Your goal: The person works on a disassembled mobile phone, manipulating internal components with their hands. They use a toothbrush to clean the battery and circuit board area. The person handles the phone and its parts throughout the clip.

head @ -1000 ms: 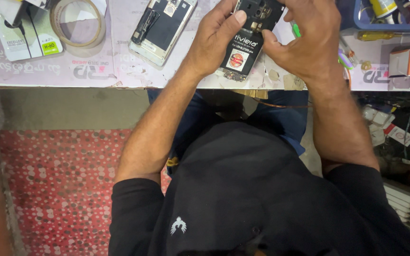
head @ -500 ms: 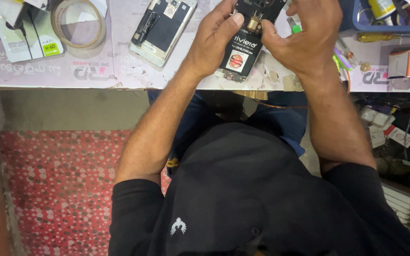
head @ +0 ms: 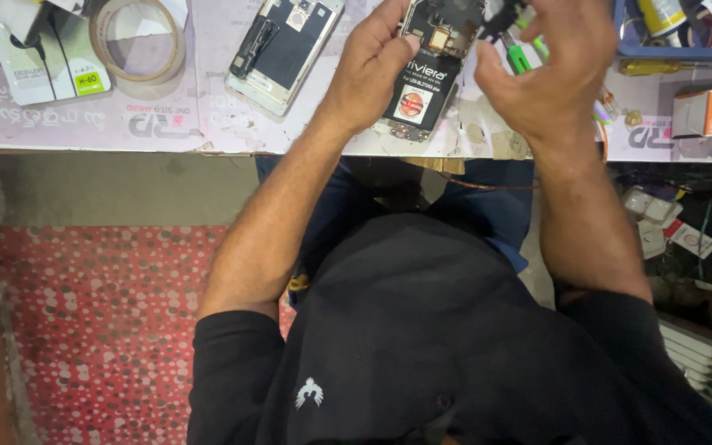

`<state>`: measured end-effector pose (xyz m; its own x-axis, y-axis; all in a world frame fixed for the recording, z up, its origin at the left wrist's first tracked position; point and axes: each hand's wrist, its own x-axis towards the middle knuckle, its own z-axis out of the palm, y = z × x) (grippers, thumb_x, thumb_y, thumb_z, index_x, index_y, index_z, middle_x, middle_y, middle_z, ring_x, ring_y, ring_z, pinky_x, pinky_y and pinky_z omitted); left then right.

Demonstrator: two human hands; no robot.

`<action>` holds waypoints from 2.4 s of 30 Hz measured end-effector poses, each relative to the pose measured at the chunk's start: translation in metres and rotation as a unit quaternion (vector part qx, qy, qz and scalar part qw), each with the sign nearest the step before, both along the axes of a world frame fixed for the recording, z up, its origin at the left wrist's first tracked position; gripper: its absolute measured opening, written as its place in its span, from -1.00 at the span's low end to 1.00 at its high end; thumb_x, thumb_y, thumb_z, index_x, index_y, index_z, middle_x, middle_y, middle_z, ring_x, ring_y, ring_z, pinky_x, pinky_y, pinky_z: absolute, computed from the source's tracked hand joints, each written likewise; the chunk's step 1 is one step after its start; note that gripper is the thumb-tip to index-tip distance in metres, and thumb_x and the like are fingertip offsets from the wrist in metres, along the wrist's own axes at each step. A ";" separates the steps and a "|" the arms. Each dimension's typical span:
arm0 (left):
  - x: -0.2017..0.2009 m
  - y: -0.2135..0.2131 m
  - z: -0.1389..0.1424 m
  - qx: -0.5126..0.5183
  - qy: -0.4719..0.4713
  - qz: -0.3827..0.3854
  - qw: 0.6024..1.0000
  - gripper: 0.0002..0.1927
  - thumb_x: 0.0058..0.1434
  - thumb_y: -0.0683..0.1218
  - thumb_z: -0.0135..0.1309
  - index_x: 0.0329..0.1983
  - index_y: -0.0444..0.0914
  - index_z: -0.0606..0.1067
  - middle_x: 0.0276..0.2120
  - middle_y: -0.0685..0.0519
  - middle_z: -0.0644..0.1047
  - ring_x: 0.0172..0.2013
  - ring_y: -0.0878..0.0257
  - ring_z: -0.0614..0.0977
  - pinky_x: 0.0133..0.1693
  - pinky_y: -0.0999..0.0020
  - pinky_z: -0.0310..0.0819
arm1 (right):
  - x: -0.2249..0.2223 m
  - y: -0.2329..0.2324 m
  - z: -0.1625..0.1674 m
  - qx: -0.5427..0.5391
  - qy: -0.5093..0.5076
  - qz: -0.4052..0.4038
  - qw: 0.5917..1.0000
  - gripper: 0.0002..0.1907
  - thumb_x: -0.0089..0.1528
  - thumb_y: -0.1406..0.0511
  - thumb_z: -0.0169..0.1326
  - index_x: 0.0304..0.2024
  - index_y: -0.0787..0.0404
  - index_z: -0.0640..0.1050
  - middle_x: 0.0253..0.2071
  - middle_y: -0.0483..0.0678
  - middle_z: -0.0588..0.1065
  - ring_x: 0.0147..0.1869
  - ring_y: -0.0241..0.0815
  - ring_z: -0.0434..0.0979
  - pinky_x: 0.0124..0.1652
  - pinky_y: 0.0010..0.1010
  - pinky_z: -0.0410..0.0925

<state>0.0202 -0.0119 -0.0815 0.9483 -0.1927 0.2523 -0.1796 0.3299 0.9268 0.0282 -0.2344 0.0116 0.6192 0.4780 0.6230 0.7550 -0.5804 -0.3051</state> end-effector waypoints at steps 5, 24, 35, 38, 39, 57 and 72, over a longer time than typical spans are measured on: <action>-0.001 -0.001 -0.002 -0.009 0.019 0.006 1.000 -0.67 0.44 -0.26 -0.12 0.24 -0.37 0.41 -0.13 0.04 0.62 -0.20 0.38 0.66 -0.11 0.42 0.63 | -0.003 -0.013 -0.001 -0.012 0.008 -0.052 0.999 -0.48 0.08 0.48 0.40 0.07 0.28 0.51 -0.06 0.01 0.45 -0.23 -0.04 0.49 -0.22 -0.26 0.34; -0.001 0.002 0.014 0.015 0.013 0.096 0.995 -0.81 0.41 -0.25 0.00 0.06 -0.35 0.48 -0.24 0.06 0.65 -0.29 0.42 0.66 -0.21 0.45 0.60 | -0.016 -0.017 -0.009 -0.007 0.008 -0.040 0.999 -0.48 0.10 0.46 0.42 0.07 0.27 0.50 -0.01 0.02 0.47 -0.32 -0.21 0.47 -0.05 -0.29 0.34; -0.002 0.002 0.017 -0.001 0.003 0.085 0.996 -0.80 0.42 -0.26 0.05 0.09 -0.36 0.47 -0.17 0.03 0.64 -0.19 0.39 0.66 -0.12 0.44 0.61 | 0.002 0.004 0.003 -0.019 -0.032 0.034 0.999 -0.45 0.13 0.40 0.44 0.12 0.24 0.48 -0.02 -0.06 0.51 -0.20 -0.13 0.50 0.10 -0.22 0.20; -0.002 0.003 0.018 0.009 0.002 0.084 0.996 -0.78 0.40 -0.25 0.04 0.10 -0.36 0.45 -0.17 0.04 0.65 -0.20 0.39 0.68 -0.13 0.44 0.63 | 0.006 0.005 0.002 -0.011 -0.035 0.042 0.998 -0.44 0.11 0.42 0.41 0.13 0.22 0.49 -0.07 -0.05 0.53 -0.22 -0.13 0.48 0.07 -0.23 0.23; -0.002 0.003 0.019 0.013 0.005 0.085 0.996 -0.77 0.39 -0.25 0.04 0.10 -0.36 0.45 -0.18 0.04 0.65 -0.22 0.40 0.69 -0.14 0.44 0.64 | 0.007 0.004 0.001 -0.008 -0.034 0.043 0.998 -0.43 0.10 0.42 0.38 0.14 0.21 0.49 -0.07 -0.05 0.53 -0.22 -0.14 0.48 0.06 -0.23 0.23; -0.003 0.005 0.020 0.022 -0.006 0.083 0.996 -0.77 0.41 -0.22 0.04 0.10 -0.36 0.45 -0.18 0.03 0.64 -0.23 0.39 0.68 -0.14 0.44 0.65 | 0.013 0.008 -0.005 0.014 -0.023 0.045 0.999 -0.49 0.14 0.41 0.36 0.11 0.20 0.49 -0.15 -0.07 0.50 -0.22 -0.13 0.49 0.03 -0.24 0.24; -0.001 0.003 0.018 0.001 0.001 0.072 0.997 -0.70 0.38 -0.22 0.16 0.13 -0.37 0.42 -0.15 0.03 0.64 -0.18 0.37 0.68 -0.09 0.45 0.64 | 0.038 0.006 -0.006 -0.068 -0.085 0.065 0.992 -0.58 0.18 0.38 0.31 0.05 0.26 0.47 -0.06 0.04 0.49 0.00 0.06 0.51 -0.01 -0.14 0.29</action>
